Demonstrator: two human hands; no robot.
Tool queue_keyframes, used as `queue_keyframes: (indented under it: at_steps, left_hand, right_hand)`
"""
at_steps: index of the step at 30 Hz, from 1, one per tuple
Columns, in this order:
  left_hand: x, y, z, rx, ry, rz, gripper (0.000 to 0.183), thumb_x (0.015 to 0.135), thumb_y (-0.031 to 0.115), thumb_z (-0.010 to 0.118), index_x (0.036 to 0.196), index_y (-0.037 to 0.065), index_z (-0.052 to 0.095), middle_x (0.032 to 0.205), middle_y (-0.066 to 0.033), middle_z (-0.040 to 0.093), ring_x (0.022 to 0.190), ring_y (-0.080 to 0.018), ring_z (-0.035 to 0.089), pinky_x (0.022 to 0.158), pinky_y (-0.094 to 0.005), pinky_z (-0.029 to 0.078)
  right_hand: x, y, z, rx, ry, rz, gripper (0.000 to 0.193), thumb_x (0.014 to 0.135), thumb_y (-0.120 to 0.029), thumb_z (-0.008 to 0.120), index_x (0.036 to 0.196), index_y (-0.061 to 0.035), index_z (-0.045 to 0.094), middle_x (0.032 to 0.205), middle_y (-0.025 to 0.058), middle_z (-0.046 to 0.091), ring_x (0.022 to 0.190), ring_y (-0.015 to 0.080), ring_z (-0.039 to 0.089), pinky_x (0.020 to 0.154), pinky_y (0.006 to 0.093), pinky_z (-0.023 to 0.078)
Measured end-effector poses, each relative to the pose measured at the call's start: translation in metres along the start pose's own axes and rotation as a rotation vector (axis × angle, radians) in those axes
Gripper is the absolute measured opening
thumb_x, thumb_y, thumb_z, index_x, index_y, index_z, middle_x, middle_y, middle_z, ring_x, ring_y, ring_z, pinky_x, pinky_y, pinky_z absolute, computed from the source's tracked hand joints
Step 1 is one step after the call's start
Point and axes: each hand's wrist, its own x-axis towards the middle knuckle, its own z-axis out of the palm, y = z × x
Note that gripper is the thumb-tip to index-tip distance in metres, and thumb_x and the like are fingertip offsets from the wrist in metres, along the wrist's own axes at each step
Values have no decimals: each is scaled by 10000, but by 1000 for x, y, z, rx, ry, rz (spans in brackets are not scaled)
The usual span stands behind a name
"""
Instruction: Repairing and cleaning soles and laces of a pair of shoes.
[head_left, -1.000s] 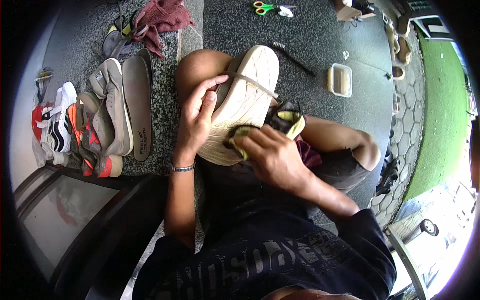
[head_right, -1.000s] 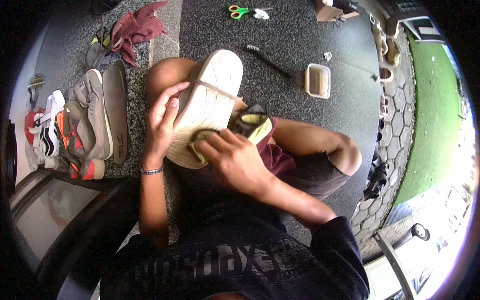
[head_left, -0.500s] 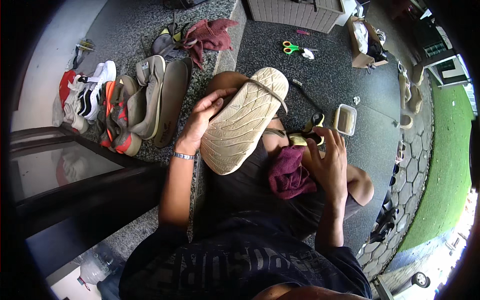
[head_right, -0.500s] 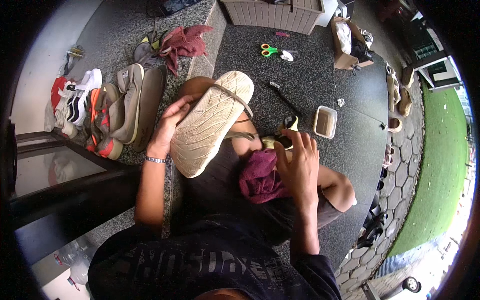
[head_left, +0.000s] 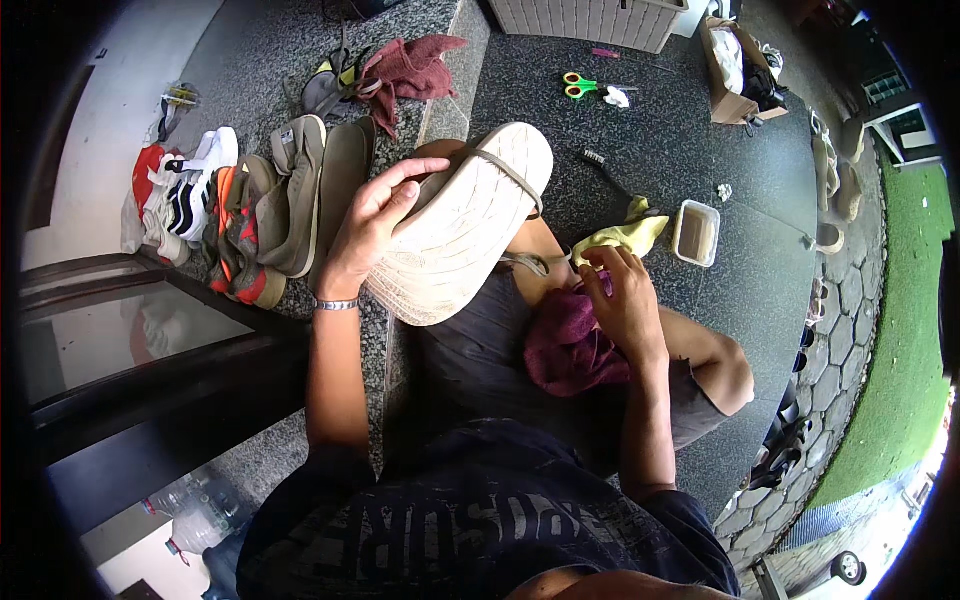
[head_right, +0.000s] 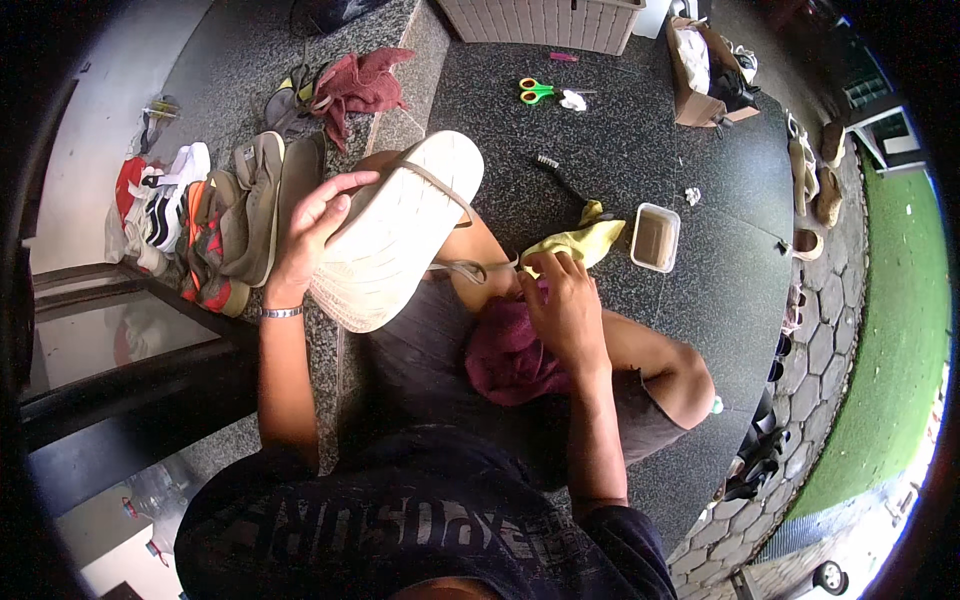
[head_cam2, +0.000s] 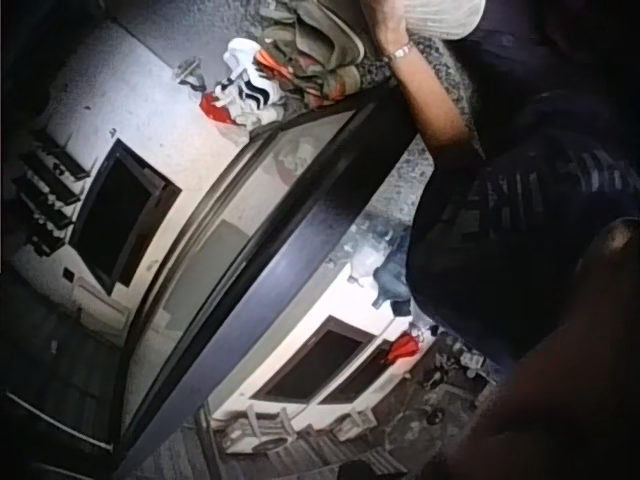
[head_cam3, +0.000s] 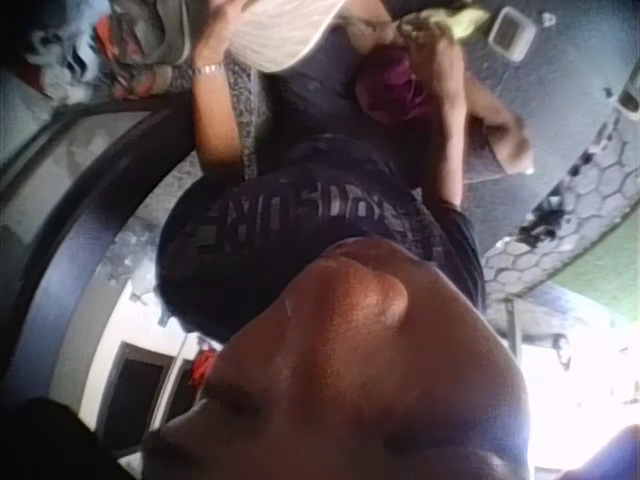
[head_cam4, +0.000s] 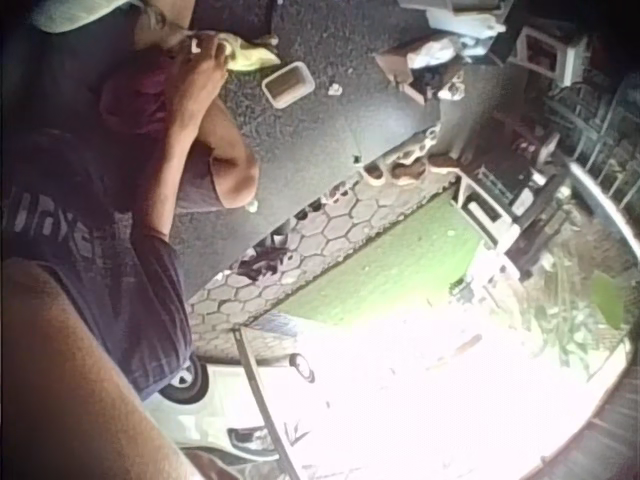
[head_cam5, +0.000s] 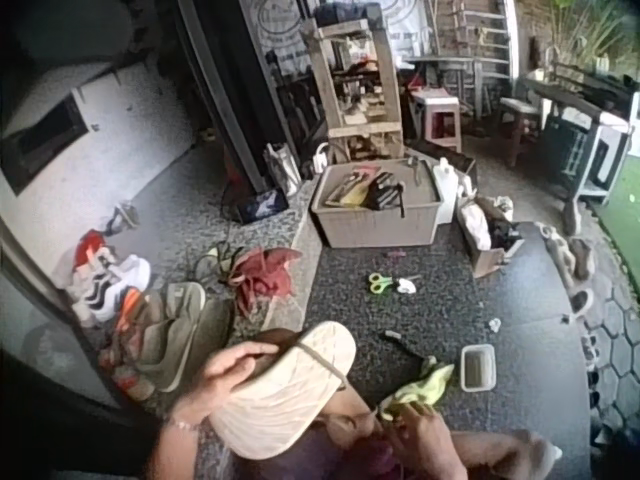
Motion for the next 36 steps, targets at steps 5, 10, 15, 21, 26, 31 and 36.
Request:
queue_keyframes:
  at_steps: [5, 10, 15, 21, 26, 31, 36]
  left_hand:
    - [9, 19, -22, 111, -64, -32, 380, 1071, 236, 534, 1333, -29, 607, 1246, -43, 652, 1134, -89, 575, 1005, -245, 448]
    - [3, 77, -15, 640, 73, 126, 299, 1059, 134, 514, 1333, 57, 606, 1029, -107, 711, 926, -152, 658, 801, -335, 507]
    - [-41, 126, 45, 1330, 536, 73, 412, 1019, 99, 546, 1423, 179, 537, 824, -223, 688, 657, -392, 643, 601, -492, 470]
    - [-47, 30, 108, 1265, 209, 77, 632, 876, -21, 616, 1482, 81, 467, 1173, -245, 687, 777, -390, 732, 685, -452, 606]
    - [-43, -17, 137, 1330, 79, 229, 611, 851, 35, 641, 1447, 98, 521, 1160, -100, 691, 980, -274, 702, 763, -390, 603]
    - [-43, -5, 125, 1219, -22, 191, 494, 871, 57, 648, 1361, 89, 595, 1140, -74, 695, 1015, -243, 680, 810, -388, 588]
    - [-54, -4, 91, 967, 398, 642, 337, 872, 16, 624, 1205, 35, 679, 1183, -150, 641, 1091, -308, 622, 959, -437, 506]
  right_hand:
    - [4, -5, 0, 54, -42, -35, 172, 957, -108, 648, 1082, 10, 664, 1025, 173, 691, 936, 337, 683, 818, 422, 543]
    - [1, 0, -1, 146, -43, 16, 144, 945, -120, 654, 1055, -29, 672, 987, 165, 698, 934, 371, 664, 829, 461, 530]
    - [-4, 0, -4, 152, 1, 7, 144, 945, -119, 656, 1053, -27, 675, 984, 167, 697, 946, 365, 669, 821, 452, 535]
    - [-7, -8, 3, 135, -24, -84, 179, 962, -105, 651, 1113, -10, 668, 1008, 180, 693, 871, 340, 691, 772, 414, 550]
    - [-8, -26, 14, 371, -85, -26, 300, 998, -217, 638, 1203, 0, 612, 1076, 216, 671, 962, 367, 701, 858, 438, 550]
    - [-12, -35, 36, 222, -28, -147, 511, 898, -236, 746, 1301, -1, 538, 1169, 204, 594, 1098, 401, 602, 960, 445, 506]
    - [-11, -38, 36, 248, -80, -104, 448, 869, -255, 782, 1156, 6, 558, 1072, 192, 576, 1005, 393, 595, 881, 450, 499]
